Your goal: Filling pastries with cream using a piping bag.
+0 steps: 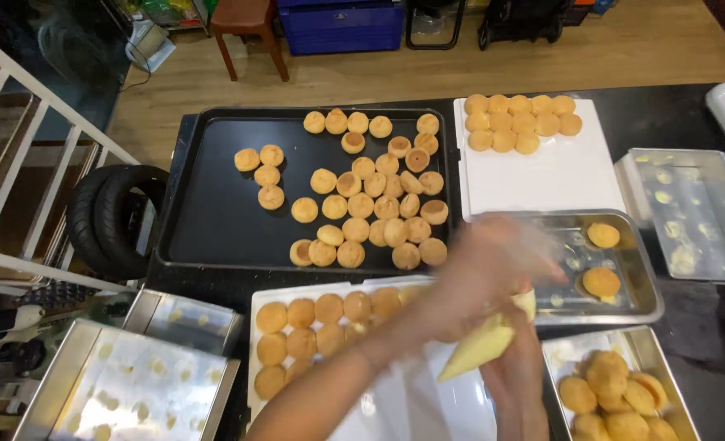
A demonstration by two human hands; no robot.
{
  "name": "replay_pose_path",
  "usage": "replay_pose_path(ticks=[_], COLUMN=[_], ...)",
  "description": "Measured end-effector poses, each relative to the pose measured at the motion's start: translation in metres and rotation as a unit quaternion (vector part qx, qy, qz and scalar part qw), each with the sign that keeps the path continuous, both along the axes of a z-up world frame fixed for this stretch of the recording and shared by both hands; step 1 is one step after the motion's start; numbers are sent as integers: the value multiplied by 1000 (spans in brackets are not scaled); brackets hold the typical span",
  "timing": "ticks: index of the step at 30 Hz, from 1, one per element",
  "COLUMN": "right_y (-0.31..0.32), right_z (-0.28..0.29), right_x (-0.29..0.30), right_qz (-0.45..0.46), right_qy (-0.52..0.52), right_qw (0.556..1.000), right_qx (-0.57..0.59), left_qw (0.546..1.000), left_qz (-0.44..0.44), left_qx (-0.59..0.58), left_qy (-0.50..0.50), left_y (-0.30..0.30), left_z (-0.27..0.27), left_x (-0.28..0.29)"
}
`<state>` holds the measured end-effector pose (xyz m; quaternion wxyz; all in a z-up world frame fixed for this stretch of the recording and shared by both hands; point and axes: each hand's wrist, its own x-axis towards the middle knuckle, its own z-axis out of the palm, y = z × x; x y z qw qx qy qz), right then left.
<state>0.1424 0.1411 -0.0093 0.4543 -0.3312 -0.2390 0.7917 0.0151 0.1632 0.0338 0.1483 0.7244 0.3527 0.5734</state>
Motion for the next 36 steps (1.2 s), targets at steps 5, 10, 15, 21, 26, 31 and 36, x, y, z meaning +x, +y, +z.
replay_pose_path(ticks=[5,10,15,21,26,31,36], right_y=[50,87,104,107,93,83,25], right_z=[-109,-136,-174,-235,-192,-87,-10], right_x=[-7,77,146,201,166,109,65], right_qz=[-249,-168,-194,-122,-263,-313,-309], right_qy=[-39,-8,33,139,-28,-72,41], right_qw=[957,973,963,975,948,934,950], right_qx=[-142,-159,-186,-120,-175,-156,17], left_qw=[914,970,856,742,740,868,733], left_qz=[82,141,484,584,551,392,69], left_qx=[-119,-190,-122,-200,-252,-157,-228], left_qy=[380,-48,132,261,290,-261,-637], left_y=[5,143,266,279,245,167,-1], left_z=[-12,-75,-282,-310,-258,-161,-120], left_x=[65,-92,-286,-331,-302,-202,-61])
